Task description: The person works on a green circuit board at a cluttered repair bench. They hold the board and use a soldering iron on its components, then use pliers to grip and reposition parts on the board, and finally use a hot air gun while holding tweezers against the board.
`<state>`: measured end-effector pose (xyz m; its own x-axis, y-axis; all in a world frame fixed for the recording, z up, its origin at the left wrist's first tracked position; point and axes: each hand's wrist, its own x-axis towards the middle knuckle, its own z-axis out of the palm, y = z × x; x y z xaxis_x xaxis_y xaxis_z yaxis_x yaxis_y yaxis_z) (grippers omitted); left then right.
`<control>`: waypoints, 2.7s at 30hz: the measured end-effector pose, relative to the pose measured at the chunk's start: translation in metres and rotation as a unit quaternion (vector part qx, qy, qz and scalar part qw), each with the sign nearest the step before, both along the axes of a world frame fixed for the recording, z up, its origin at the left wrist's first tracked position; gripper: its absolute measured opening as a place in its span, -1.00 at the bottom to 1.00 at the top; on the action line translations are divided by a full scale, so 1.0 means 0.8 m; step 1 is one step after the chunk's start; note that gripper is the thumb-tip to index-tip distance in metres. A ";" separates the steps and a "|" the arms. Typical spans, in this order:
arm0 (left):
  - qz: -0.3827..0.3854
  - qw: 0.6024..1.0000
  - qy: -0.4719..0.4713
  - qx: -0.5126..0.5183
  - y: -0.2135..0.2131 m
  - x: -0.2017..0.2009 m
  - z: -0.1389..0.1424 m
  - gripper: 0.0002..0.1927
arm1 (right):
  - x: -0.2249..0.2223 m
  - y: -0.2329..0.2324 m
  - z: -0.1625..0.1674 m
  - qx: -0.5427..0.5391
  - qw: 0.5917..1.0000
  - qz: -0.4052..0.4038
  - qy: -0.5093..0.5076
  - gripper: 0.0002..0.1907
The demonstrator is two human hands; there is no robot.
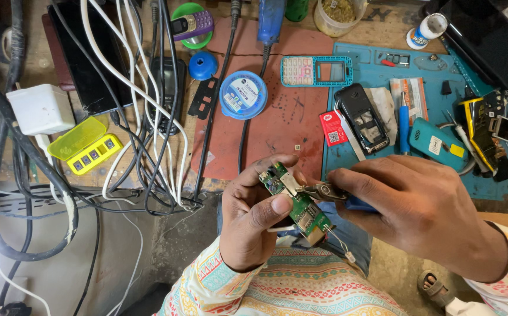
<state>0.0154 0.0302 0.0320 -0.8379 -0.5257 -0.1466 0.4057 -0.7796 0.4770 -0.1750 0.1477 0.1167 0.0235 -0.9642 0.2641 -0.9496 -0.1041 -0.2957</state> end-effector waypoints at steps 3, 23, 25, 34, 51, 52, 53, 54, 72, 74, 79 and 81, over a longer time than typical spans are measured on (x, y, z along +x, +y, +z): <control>-0.023 1.000 -0.008 -0.007 -0.003 0.001 0.005 -0.35 | -0.007 0.004 -0.002 0.041 0.998 -0.015 -0.050 -0.54; -0.003 0.999 0.038 -0.001 -0.003 -0.004 -0.011 -0.33 | -0.020 0.011 0.005 0.066 0.995 -0.043 -0.065 -0.43; -0.006 1.000 0.009 -0.003 -0.004 -0.002 -0.012 -0.30 | -0.016 0.007 0.002 0.048 0.997 -0.040 -0.045 -0.45; 0.011 0.999 -0.002 -0.038 -0.002 -0.002 -0.019 -0.29 | -0.004 0.004 -0.004 0.009 1.000 -0.025 -0.012 -0.44; -0.037 0.997 -0.016 -0.071 -0.002 -0.008 0.008 -0.18 | 0.006 0.013 0.000 -0.015 0.995 -0.056 0.087 -0.47; -0.038 0.993 -0.022 -0.106 -0.002 -0.007 0.014 -0.13 | 0.006 0.015 0.002 -0.019 0.992 -0.055 0.108 -0.46; -0.038 0.989 -0.028 -0.141 -0.002 -0.006 0.020 -0.09 | 0.007 0.016 0.003 -0.025 0.990 -0.053 0.128 -0.45; -0.037 0.981 -0.054 -0.184 -0.002 -0.006 0.025 -0.08 | 0.008 0.015 0.003 -0.028 0.989 -0.050 0.137 -0.45; -0.021 0.940 -0.046 -0.337 0.010 0.006 0.017 -0.49 | 0.012 0.020 0.006 0.031 0.998 -0.046 -0.013 -0.45; -0.006 0.929 -0.041 -0.368 0.006 0.009 0.020 -0.51 | 0.010 0.024 0.007 0.046 0.997 -0.045 -0.036 -0.44; -0.034 0.900 -0.068 -0.429 -0.007 0.013 0.026 -0.54 | -0.004 0.031 0.010 0.127 0.985 -0.057 -0.106 -0.43; -0.032 0.881 -0.073 -0.466 -0.011 0.013 0.027 -0.55 | -0.007 0.033 0.010 0.166 0.976 -0.068 -0.121 -0.44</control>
